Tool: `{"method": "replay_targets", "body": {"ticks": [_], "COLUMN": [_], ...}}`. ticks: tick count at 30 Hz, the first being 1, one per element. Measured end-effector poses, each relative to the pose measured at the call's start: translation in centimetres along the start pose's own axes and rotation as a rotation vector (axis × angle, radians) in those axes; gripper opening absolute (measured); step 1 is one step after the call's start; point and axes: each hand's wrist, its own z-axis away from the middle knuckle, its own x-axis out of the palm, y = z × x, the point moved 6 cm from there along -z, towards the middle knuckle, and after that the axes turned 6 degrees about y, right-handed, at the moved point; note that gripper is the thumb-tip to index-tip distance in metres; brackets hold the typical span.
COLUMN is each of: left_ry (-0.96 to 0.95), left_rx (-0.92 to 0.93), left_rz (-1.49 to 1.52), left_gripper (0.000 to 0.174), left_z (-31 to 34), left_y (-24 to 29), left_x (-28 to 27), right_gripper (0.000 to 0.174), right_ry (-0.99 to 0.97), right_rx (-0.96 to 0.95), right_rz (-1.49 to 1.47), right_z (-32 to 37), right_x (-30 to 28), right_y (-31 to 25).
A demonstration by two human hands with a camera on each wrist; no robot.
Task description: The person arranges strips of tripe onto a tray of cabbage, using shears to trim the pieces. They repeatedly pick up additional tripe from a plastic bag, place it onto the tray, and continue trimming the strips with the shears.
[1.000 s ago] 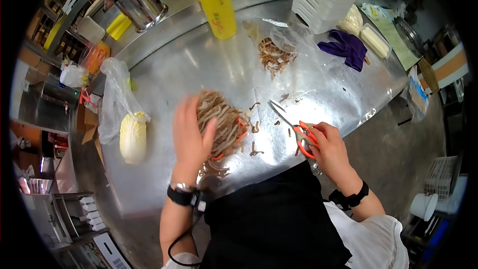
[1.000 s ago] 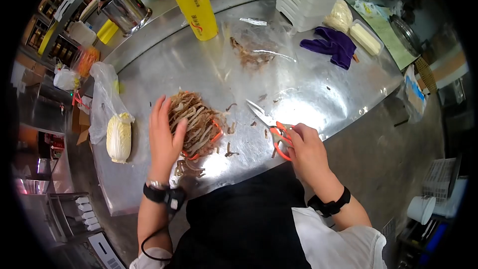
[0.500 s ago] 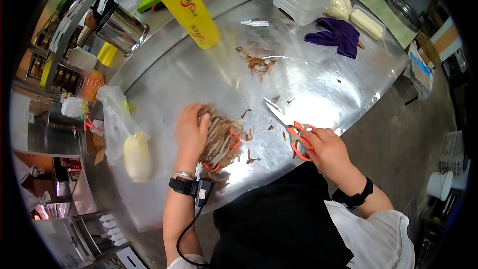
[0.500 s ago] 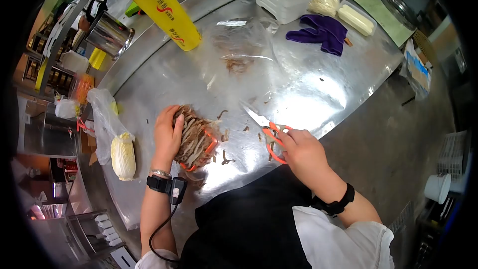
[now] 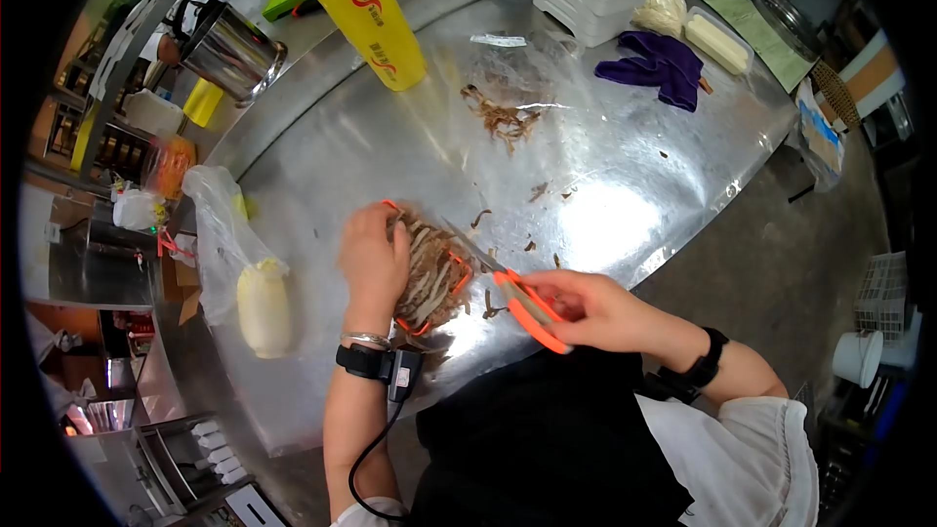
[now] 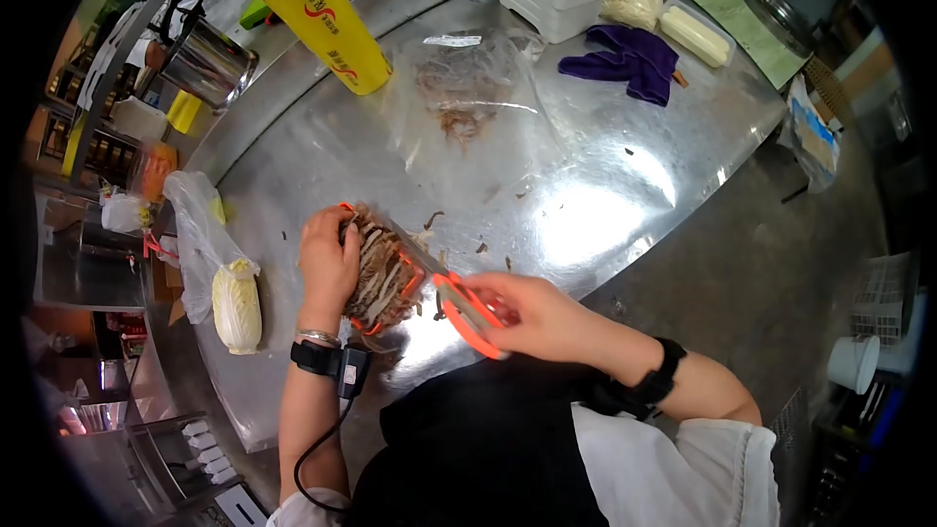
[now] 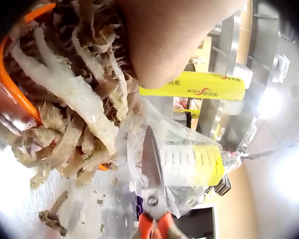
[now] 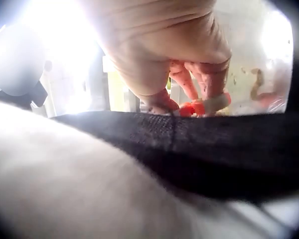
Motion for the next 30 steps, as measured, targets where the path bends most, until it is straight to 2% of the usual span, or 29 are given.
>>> {"method": "replay_targets", "body": {"ticks": [3,6,7,10,13,16,19,22,25,28,30], "left_ry": [0.036,0.049,0.053,0.064,0.074,0.074,0.073,0.080,0.092,0.105,0.113], "left_rx": [0.009,-0.015,-0.008,0.008,0.015,0.001,-0.015,-0.014,-0.001,0.003,0.010], "left_rz": [0.010,0.016,0.022,0.035,0.043,0.054,0.072,0.096,0.087,0.077,0.065], "left_gripper": [0.022,0.022,0.022,0.022,0.023,0.025,0.025,0.026,0.026,0.026,0.026], "left_z": [0.1,0.2,0.3,0.3,0.4,0.3,0.2,0.4,0.5,0.5,0.5], "left_y": [0.1,0.0,-0.1,-0.2,-0.2,0.1,0.3,0.0,-0.1,-0.1,-0.3], "left_x": [-0.2,-0.3,-0.2,-0.1,-0.2,-0.3,-0.3,-0.4,-0.2,-0.1,-0.1], "right_gripper": [0.053,0.051,0.048,0.048,0.048,0.048,0.034,0.032,0.032,0.037,0.037], "right_ry": [-0.060,-0.042,-0.007,-0.003,0.018,-0.011,0.000,0.141,0.109,0.009,0.013], "right_rx": [-0.051,-0.049,-0.080,-0.066,-0.091,0.057,0.076,-0.040,-0.082,-0.069,-0.088], "right_rz": [0.029,0.167,0.113,0.204,0.159,0.111,0.094,0.121,0.010,0.130,0.169], "right_z": [-4.0,-6.6,-7.3,-8.5,-9.1,-9.6,-9.6,-8.4,-7.7,-8.3,-9.1], "right_x": [1.6,2.9,3.2,3.4,3.5,3.5,3.0,2.7,2.7,2.8,2.9], "right_y": [-1.0,-0.4,0.3,1.1,1.5,1.1,0.9,-0.8,-1.5,0.0,0.7]}}
